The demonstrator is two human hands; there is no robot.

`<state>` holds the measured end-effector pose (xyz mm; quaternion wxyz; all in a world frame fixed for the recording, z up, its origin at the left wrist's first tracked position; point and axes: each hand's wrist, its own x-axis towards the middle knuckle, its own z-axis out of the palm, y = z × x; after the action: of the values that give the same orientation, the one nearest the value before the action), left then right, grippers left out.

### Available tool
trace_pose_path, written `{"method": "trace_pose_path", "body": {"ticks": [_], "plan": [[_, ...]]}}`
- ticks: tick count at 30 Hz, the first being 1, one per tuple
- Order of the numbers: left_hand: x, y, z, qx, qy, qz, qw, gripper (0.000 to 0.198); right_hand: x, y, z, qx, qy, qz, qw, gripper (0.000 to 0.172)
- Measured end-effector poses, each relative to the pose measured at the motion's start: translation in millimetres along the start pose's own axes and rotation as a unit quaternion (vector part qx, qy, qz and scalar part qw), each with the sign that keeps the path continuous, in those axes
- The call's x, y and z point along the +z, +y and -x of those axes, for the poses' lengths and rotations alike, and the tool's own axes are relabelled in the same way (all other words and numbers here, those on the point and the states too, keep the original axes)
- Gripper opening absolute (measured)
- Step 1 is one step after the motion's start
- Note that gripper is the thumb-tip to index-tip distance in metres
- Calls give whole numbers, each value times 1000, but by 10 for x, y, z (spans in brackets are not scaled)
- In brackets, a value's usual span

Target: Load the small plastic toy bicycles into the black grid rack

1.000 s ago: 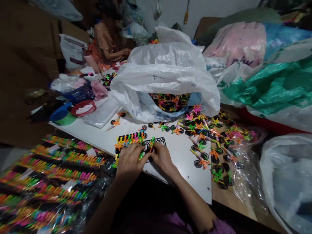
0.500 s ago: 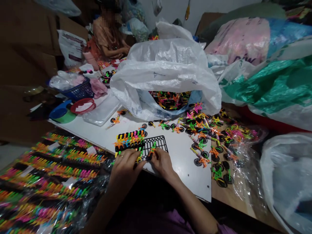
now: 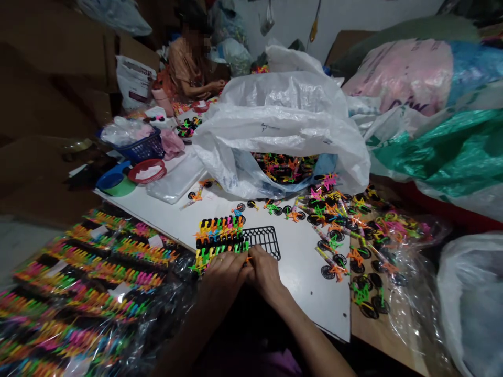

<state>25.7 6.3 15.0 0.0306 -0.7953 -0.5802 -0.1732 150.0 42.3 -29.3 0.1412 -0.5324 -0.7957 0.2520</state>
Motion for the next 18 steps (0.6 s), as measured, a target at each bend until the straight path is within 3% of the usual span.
{"method": "trace_pose_path", "body": {"ticks": [6, 11, 13, 15, 18], "plan": [[109, -73, 39, 36, -5, -10, 999, 23, 5, 2, 12, -25, -21, 23, 999, 10], [222, -167, 190, 59, 25, -15, 998, 22, -380, 179, -174, -100, -83, -25, 991, 12], [175, -185, 170, 70, 42, 3, 997, 21, -620, 312, -421, -72, -46, 6, 996, 18], [76, -199, 59, 73, 69, 13, 995, 18, -815, 459, -701, -1, 3, 80, 997, 24], [-72, -193, -207, 45, 112, 14, 993, 19, -928, 580, -990, 68, -10, 166, 984, 23]]}}
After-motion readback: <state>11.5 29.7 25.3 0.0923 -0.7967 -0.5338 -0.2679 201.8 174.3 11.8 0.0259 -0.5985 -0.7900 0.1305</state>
